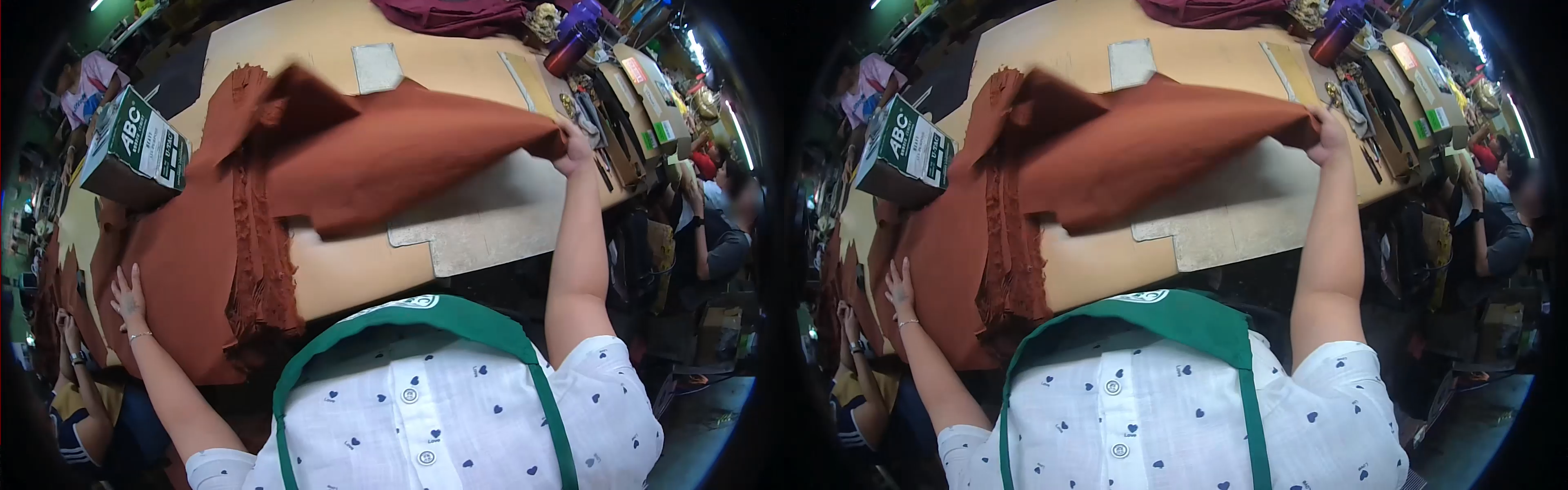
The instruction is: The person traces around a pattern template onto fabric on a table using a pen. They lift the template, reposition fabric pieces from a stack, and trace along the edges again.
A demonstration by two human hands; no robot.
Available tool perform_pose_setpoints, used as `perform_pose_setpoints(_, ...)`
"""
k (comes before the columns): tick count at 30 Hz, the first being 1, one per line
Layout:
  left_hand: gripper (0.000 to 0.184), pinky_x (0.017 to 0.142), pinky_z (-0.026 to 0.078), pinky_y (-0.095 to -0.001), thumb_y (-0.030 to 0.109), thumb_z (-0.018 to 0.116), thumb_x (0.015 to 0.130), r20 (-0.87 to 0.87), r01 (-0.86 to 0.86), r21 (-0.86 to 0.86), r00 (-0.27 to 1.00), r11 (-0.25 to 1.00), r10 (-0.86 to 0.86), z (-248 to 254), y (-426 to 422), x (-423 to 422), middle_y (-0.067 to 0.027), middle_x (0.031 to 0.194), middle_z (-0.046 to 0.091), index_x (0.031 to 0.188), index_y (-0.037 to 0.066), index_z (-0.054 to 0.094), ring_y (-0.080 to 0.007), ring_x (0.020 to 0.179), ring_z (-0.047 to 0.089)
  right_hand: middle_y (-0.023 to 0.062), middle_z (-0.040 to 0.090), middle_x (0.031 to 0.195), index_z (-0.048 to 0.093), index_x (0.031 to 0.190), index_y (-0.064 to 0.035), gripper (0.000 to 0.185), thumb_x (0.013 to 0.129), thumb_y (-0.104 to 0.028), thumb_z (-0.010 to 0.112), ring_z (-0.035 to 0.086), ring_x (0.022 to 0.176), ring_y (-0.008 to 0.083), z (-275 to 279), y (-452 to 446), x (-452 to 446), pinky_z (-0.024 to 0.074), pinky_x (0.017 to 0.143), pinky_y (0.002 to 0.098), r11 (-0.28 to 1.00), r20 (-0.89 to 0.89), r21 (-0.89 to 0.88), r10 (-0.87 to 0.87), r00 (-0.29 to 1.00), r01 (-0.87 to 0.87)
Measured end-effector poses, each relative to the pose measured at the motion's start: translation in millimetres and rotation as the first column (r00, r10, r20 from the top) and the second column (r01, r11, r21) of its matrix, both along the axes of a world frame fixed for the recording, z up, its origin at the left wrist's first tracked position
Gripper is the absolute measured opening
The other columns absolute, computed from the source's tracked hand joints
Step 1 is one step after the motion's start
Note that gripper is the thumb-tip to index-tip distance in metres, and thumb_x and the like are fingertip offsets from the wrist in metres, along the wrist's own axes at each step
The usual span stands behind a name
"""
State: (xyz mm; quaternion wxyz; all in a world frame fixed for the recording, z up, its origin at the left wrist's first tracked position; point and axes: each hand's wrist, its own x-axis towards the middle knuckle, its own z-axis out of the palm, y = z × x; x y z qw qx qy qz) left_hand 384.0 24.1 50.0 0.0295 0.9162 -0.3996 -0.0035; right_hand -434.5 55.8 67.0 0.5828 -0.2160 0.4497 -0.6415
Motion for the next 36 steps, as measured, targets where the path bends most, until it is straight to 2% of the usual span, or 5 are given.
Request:
perform_pose_setpoints(10,0.069,0.092,0.027,-0.0603,0.061,0.044,0.078,0.194,-0.008,0.218,0.98,0.976,-0.035,48,21,-28,-0.0112,0.134,0.036,0.129,0.015,0.038,-0.0323,0.119,0.038,0.0081,0.061,0.095,0.057,0.102,-0.0002,0.033,0.084,-0.028,0.055,0.059,0.083,0.0143,-30,68,-34,0.0459,0.073,0.0262,0.934,-0.649,0.257,-0.023,0.76,0.248)
perform_pose_setpoints(14,0.037,0.083,0.042,-0.0315,0.026,0.058,0.083,0.023,0.306,-0.606,0.929,0.734,-0.369,96,84,-219,-0.0141,0.098,0.059,0.105,-0.003,0.056,-0.024,0.094,0.055,0.0049,0.061,0.095,0.057,0.101,0.0014,0.025,0.08,-0.012,0.06,0.057,0.082,0.0107,-22,78,-2,0.0437,0.075,0.0217,0.985,-0.636,0.155,0.036,0.771,0.081)
perform_pose_setpoints(19,0.044,0.086,0.04,-0.0348,0.026,0.065,0.075,-0.099,0.607,-0.583,0.605,0.539,-0.79,29,33,-362,-0.0203,0.102,0.054,0.104,-0.005,0.054,-0.0306,0.098,0.052,0.0049,0.06,0.096,0.055,0.104,0.0023,0.026,0.08,-0.005,0.06,0.057,0.083,0.011,-16,61,-21,0.044,0.077,0.0232,0.993,-0.56,0.098,0.11,0.821,-0.067)
perform_pose_setpoints(31,0.036,0.076,0.045,-0.0359,0.025,0.065,0.072,-0.1,0.408,-0.247,0.892,0.879,-0.442,-48,-34,-424,-0.0276,0.091,0.057,0.088,-0.006,0.058,-0.0367,0.085,0.055,0.0046,0.062,0.086,0.057,0.103,0.0015,0.027,0.079,-0.011,0.06,0.054,0.077,0.0098,-41,80,-48,0.0429,0.069,0.0254,0.911,-0.77,0.335,0.412,0.487,-0.24)
perform_pose_setpoints(36,0.03,0.078,0.045,-0.0372,0.021,0.052,0.082,-0.841,-0.203,-0.513,0.313,0.834,-0.441,31,17,-453,-0.0194,0.094,0.061,0.095,-0.005,0.057,-0.0312,0.087,0.058,0.0121,0.058,0.103,0.049,0.111,0.0062,0.036,0.079,-0.008,0.057,0.055,0.093,0.0176,7,91,-73,0.0435,0.081,0.03,0.911,-0.419,0.178,0.412,0.809,-0.372)
